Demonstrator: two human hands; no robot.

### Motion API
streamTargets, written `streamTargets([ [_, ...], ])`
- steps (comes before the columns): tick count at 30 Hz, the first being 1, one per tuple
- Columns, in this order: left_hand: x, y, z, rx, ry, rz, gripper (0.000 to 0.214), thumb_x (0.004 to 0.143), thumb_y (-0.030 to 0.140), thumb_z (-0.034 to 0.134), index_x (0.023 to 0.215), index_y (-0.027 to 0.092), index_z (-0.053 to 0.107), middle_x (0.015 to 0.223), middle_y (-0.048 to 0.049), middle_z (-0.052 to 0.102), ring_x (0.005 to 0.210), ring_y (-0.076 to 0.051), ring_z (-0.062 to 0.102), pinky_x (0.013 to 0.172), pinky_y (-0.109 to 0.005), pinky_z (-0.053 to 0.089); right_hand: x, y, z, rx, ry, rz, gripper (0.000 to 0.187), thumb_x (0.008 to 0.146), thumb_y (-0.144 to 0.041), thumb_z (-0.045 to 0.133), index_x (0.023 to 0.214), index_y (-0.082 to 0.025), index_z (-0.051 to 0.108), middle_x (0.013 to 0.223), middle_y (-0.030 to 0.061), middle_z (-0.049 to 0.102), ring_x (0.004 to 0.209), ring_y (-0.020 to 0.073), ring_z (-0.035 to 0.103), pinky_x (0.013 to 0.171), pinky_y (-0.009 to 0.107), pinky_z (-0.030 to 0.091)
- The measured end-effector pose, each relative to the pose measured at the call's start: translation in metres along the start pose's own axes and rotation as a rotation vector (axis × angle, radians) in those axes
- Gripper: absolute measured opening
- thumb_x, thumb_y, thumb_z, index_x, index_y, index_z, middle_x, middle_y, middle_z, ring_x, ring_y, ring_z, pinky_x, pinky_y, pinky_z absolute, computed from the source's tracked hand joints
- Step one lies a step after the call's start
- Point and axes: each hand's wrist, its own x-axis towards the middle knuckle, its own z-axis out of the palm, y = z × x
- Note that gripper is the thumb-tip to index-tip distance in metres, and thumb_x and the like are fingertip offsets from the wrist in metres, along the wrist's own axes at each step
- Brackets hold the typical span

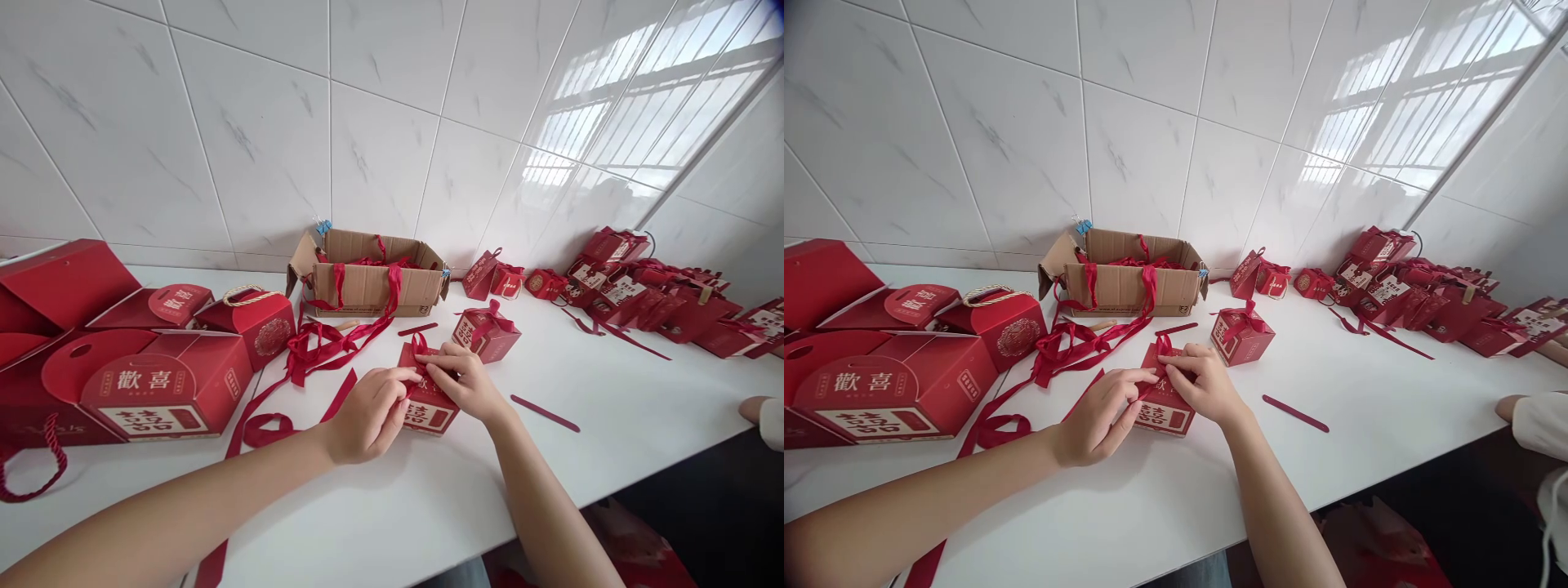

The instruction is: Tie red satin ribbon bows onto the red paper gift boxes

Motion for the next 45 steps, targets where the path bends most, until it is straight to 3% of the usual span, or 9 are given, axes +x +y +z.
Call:
streamTargets([
  [10, -0.003, -0.003, 0.003, -0.087, 0.034, -0.034, 0.014, 0.085, 0.008, 0.038, 0.085, 0.021, 0.037, 0.109, -0.0131, 0.059, 0.108, -0.024, 0.057, 0.086, -0.041, 0.049, 0.001, -0.004, 0.0, 0.021, 0.018, 0.075, 0.028, 0.086, -0.034, 0.055, 0.103, -0.021, 0.074, 0.069, 0.0029, 0.052, 0.065, 0.015, 0.05, 0.06, 0.03, 0.041],
  [17, -0.003, -0.004, 0.004, -0.147, 0.087, -0.076, 0.012, 0.086, 0.01, 0.039, 0.086, 0.022, 0.037, 0.11, -0.0126, 0.058, 0.108, -0.024, 0.057, 0.084, -0.04, 0.051, 0.001, -0.001, -0.004, 0.127, 0.022, 0.066, 0.036, 0.092, -0.041, 0.044, 0.108, -0.021, 0.071, 0.071, 0.0027, 0.052, 0.068, 0.0155, 0.052, 0.066, 0.031, 0.042],
  [20, -0.003, -0.004, 0.005, -0.062, 0.093, -0.053, 0.017, 0.083, 0.012, 0.046, 0.094, 0.024, 0.038, 0.112, -0.0121, 0.059, 0.107, -0.026, 0.058, 0.083, -0.043, 0.051, 0.0, 0.004, -0.014, 0.272, 0.111, 0.084, 0.039, 0.095, -0.042, 0.036, 0.116, -0.024, 0.063, 0.089, 0.0041, 0.057, 0.087, 0.018, 0.055, 0.079, 0.032, 0.043],
  [23, -0.003, -0.002, 0.007, -0.004, 0.093, -0.033, 0.03, 0.081, 0.014, 0.052, 0.104, 0.028, 0.04, 0.113, -0.0112, 0.06, 0.104, -0.029, 0.06, 0.08, -0.048, 0.051, -0.002, 0.01, -0.025, 0.316, 0.236, 0.139, 0.032, 0.091, -0.047, 0.042, 0.093, -0.022, 0.062, 0.089, 0.0032, 0.056, 0.086, 0.0178, 0.052, 0.076, 0.03, 0.042],
  [27, -0.004, 0.003, 0.009, 0.063, 0.107, -0.016, 0.044, 0.079, 0.009, 0.057, 0.114, 0.029, 0.04, 0.112, -0.0087, 0.062, 0.099, -0.026, 0.063, 0.077, -0.045, 0.052, -0.004, 0.014, -0.03, 0.268, 0.015, 0.326, 0.048, 0.088, -0.057, 0.043, 0.059, -0.019, 0.042, 0.059, -0.0021, 0.038, 0.057, 0.0114, 0.037, 0.055, 0.026, 0.03],
  [32, -0.001, 0.0, 0.012, 0.026, 0.195, -0.016, 0.066, 0.077, 0.017, 0.063, 0.127, 0.046, 0.032, 0.112, -0.0006, 0.061, 0.097, -0.025, 0.063, 0.076, -0.043, 0.056, -0.004, 0.007, -0.024, 0.332, -0.296, 0.283, 0.051, 0.087, -0.059, 0.043, 0.058, -0.02, 0.03, 0.059, -0.005, 0.023, 0.054, 0.0083, 0.022, 0.049, 0.025, 0.018],
  [36, 0.004, -0.007, 0.005, 0.087, 0.278, -0.108, 0.076, 0.07, 0.033, 0.071, 0.132, 0.044, 0.028, 0.116, -0.0038, 0.056, 0.103, -0.03, 0.057, 0.086, -0.049, 0.05, -0.002, 0.003, -0.014, 0.307, -0.281, 0.271, 0.048, 0.086, -0.057, 0.048, 0.06, -0.02, 0.031, 0.059, -0.0056, 0.024, 0.054, 0.0081, 0.023, 0.047, 0.024, 0.018],
  [40, 0.009, -0.013, -0.004, 0.209, 0.189, -0.169, 0.068, 0.067, 0.043, 0.075, 0.125, 0.025, 0.044, 0.12, -0.0111, 0.056, 0.113, -0.033, 0.049, 0.098, -0.053, 0.036, 0.0, 0.004, -0.005, 0.297, -0.263, 0.249, 0.047, 0.087, -0.055, 0.046, 0.06, -0.02, 0.03, 0.059, -0.0057, 0.025, 0.053, 0.0079, 0.024, 0.048, 0.024, 0.021],
  [45, 0.007, -0.021, -0.004, 0.363, 0.097, -0.065, 0.048, 0.075, 0.044, 0.066, 0.119, 0.025, 0.059, 0.136, -0.0123, 0.046, 0.124, -0.035, 0.039, 0.102, -0.052, 0.028, 0.0, 0.003, -0.002, 0.282, -0.18, 0.192, 0.046, 0.088, -0.048, 0.049, 0.059, -0.02, 0.028, 0.057, -0.0056, 0.025, 0.053, 0.0076, 0.024, 0.047, 0.024, 0.021],
])
